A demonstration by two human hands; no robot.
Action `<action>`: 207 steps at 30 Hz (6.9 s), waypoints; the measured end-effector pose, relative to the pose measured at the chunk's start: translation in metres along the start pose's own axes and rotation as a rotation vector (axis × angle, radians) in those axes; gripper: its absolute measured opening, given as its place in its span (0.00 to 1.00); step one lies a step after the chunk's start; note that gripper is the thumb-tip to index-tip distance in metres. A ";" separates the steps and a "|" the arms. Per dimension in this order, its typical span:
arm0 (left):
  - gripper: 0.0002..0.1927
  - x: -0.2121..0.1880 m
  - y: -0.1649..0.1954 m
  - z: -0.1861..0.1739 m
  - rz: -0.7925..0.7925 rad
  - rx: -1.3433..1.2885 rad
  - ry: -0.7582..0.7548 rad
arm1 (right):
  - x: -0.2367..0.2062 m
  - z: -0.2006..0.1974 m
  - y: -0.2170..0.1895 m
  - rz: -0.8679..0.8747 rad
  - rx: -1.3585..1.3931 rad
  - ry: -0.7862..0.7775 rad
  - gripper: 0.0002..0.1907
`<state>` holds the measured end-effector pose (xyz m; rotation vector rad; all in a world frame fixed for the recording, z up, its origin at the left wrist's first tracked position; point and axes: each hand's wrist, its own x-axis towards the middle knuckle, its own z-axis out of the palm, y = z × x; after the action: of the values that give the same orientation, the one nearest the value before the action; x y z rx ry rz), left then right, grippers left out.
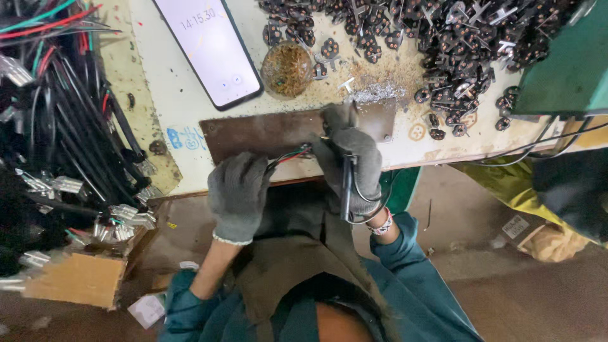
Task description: The person, wearing gloves, solders wires to small connector plugs at a workbench using a soldering iron. They hold each connector and wire in one hand while applying the iron, then set finished connectors aside and pick up the next one, repeating the process.
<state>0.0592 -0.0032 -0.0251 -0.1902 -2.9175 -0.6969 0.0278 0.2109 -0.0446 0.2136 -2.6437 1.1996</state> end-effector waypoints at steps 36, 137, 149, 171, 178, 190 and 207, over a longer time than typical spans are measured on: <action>0.16 0.043 0.056 -0.042 -0.751 -1.340 -0.299 | 0.004 0.004 -0.076 0.101 0.186 0.039 0.15; 0.07 0.054 -0.005 0.018 -0.066 -0.508 -0.302 | 0.022 -0.022 -0.017 0.200 0.041 -0.201 0.21; 0.12 0.048 0.004 0.034 0.073 -0.416 -0.220 | -0.030 -0.047 0.020 0.011 -0.092 -0.236 0.15; 0.10 0.059 0.017 0.032 0.077 -0.295 -0.224 | 0.000 -0.037 0.011 -0.207 0.000 -0.206 0.11; 0.09 0.060 0.011 0.032 0.082 -0.366 -0.247 | -0.010 -0.038 0.017 -0.105 0.010 -0.256 0.12; 0.14 0.059 0.010 0.035 0.086 -0.397 -0.236 | 0.000 -0.038 0.012 -0.110 -0.069 -0.334 0.11; 0.11 0.057 0.009 0.038 0.071 -0.391 -0.254 | 0.003 -0.035 0.006 -0.205 -0.051 -0.266 0.14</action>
<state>0.0004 0.0269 -0.0455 -0.4498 -2.9510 -1.3135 0.0282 0.2414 -0.0260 0.6597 -2.7840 1.1024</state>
